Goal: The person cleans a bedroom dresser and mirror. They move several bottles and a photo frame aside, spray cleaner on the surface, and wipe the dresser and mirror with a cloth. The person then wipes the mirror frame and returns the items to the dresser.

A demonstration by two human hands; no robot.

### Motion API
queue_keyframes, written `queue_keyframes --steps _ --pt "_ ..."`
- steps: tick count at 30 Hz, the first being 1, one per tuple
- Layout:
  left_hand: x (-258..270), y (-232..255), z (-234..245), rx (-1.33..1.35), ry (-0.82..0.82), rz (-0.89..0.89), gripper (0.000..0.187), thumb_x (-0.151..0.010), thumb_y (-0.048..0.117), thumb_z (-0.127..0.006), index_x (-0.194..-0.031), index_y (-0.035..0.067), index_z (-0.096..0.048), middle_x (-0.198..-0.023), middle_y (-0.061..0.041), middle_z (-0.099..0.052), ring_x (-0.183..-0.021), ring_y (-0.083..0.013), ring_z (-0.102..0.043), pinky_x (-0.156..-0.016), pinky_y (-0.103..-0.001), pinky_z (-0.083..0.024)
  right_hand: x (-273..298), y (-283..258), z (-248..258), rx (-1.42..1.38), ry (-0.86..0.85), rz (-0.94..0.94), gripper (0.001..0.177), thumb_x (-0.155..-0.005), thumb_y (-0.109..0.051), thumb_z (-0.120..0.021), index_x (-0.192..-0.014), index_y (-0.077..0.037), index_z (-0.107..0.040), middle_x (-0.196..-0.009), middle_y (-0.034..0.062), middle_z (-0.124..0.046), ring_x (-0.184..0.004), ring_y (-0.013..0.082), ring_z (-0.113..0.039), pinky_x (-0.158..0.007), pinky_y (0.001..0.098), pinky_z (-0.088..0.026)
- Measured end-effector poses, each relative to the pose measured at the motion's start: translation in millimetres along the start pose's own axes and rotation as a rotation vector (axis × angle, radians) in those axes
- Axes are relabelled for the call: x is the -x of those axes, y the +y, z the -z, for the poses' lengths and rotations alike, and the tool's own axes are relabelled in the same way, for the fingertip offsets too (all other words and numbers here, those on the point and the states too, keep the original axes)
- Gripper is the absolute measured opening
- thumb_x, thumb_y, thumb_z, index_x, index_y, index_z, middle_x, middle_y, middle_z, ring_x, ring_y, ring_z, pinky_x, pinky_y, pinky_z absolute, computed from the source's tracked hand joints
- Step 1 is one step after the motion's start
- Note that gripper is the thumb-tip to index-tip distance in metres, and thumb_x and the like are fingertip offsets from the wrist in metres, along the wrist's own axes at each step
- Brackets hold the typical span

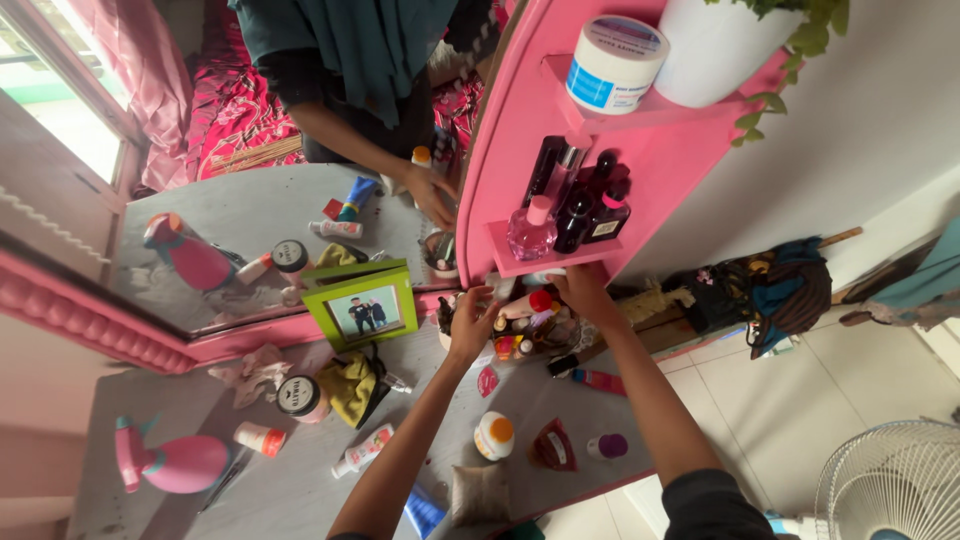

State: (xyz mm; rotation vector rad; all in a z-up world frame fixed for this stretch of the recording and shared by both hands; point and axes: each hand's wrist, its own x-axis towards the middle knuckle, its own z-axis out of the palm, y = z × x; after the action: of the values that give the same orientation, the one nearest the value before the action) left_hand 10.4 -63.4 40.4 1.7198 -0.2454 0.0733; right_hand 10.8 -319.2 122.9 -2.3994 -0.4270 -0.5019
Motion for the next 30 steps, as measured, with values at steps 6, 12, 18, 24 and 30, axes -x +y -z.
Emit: queue_keyframes --steps 6,12,18,24,30 --pt "3 5 24 0.14 0.006 0.185 0.03 -0.094 0.015 -0.068 -0.123 0.01 -0.064 -0.113 -0.003 -0.067 -0.09 -0.0103 -0.066 -0.066 -0.028 -0.056 -34 34 -21 0.184 -0.135 -0.111 0.026 -0.085 -0.012 -0.073 -0.108 0.0 -0.066 -0.101 0.0207 -0.069 -0.096 0.0379 -0.067 -0.082 0.0488 -0.052" --pt "5 -10 52 0.203 0.02 0.14 0.025 -0.097 0.013 -0.067 -0.121 0.006 -0.066 -0.103 -0.004 -0.074 -0.083 -0.01 -0.064 -0.068 -0.026 -0.052 -27 18 -39 0.041 -0.129 -0.135 0.045 -0.079 -0.011 -0.079 -0.117 0.004 -0.061 -0.105 0.0219 -0.068 -0.099 0.0379 -0.067 -0.086 0.0489 -0.051" --pt "14 -40 95 0.145 0.007 0.066 0.021 -0.1 0.012 -0.067 -0.119 0.004 -0.068 -0.106 -0.004 -0.074 -0.088 -0.0108 -0.068 -0.076 -0.026 -0.055 -35 40 -55 0.217 -0.209 -0.109 0.046 -0.077 -0.016 -0.084 -0.116 0.0 -0.065 -0.112 0.021 -0.069 -0.105 0.0379 -0.067 -0.091 0.0478 -0.052" --pt "47 -81 155 -0.316 -0.088 0.276 0.03 -0.092 0.032 -0.068 -0.105 0.007 -0.077 -0.083 -0.012 -0.078 -0.078 -0.0216 -0.076 -0.074 -0.038 -0.057 -41 22 -57 0.165 -0.322 -0.242 0.044 -0.081 -0.016 -0.077 -0.119 0.001 -0.061 -0.117 0.0203 -0.067 -0.107 0.0355 -0.067 -0.089 0.0452 -0.055" --pt "112 -124 191 -0.711 0.04 0.316 0.024 -0.094 0.022 -0.06 -0.1 0.013 -0.081 -0.097 -0.018 -0.075 -0.093 -0.0403 -0.07 -0.083 -0.049 -0.056 28 -79 -112 -0.525 -0.307 -0.492 0.052 -0.078 0.004 -0.064 -0.128 -0.007 -0.051 -0.111 0.0127 -0.065 -0.103 0.0232 -0.07 -0.075 0.0383 -0.06"
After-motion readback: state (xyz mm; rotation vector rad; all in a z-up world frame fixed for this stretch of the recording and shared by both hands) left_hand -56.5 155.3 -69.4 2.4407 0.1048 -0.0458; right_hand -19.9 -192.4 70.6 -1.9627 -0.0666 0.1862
